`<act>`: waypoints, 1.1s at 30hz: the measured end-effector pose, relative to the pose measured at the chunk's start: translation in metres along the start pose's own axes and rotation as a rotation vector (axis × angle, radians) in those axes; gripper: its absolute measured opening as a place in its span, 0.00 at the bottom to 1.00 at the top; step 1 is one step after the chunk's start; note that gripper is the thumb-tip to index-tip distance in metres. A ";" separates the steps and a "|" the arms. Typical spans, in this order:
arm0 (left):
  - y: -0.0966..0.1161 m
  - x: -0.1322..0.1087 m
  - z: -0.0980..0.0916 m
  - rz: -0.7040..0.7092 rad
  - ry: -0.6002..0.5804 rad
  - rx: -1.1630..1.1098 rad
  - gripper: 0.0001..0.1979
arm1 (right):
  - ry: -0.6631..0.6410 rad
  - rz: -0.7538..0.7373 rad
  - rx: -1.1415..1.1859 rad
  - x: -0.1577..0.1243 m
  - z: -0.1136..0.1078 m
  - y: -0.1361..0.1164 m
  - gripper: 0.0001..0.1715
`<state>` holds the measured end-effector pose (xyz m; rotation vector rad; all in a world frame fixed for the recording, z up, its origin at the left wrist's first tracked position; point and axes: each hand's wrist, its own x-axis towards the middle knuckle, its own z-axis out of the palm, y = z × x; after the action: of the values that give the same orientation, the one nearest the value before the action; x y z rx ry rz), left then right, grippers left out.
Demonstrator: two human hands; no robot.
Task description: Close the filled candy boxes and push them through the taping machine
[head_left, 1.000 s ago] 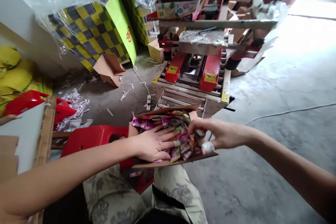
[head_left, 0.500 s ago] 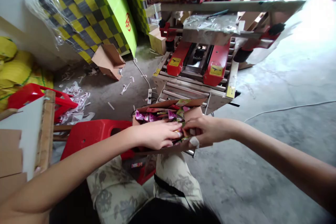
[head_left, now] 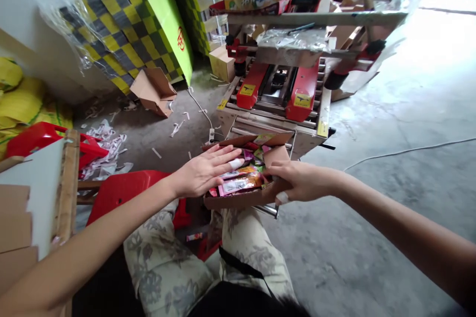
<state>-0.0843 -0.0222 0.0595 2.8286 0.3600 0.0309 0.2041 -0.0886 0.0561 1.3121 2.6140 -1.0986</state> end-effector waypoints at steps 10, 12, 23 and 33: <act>0.016 0.042 0.058 -0.063 0.010 0.183 0.31 | 0.515 0.270 -0.369 -0.015 0.038 -0.056 0.46; 0.013 0.042 0.056 -0.065 0.002 0.114 0.31 | 0.625 0.257 -0.458 -0.012 0.047 -0.064 0.47; -0.024 0.046 0.028 -0.016 -0.197 -0.418 0.38 | 0.633 0.326 -0.439 0.040 0.060 -0.014 0.45; 0.064 0.029 0.058 -0.285 0.292 -0.121 0.32 | 0.988 0.204 -0.120 -0.002 0.071 -0.013 0.12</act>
<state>-0.0372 -0.0902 0.0219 2.6264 0.7935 0.3946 0.1767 -0.1376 0.0108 2.4825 2.8849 -0.2413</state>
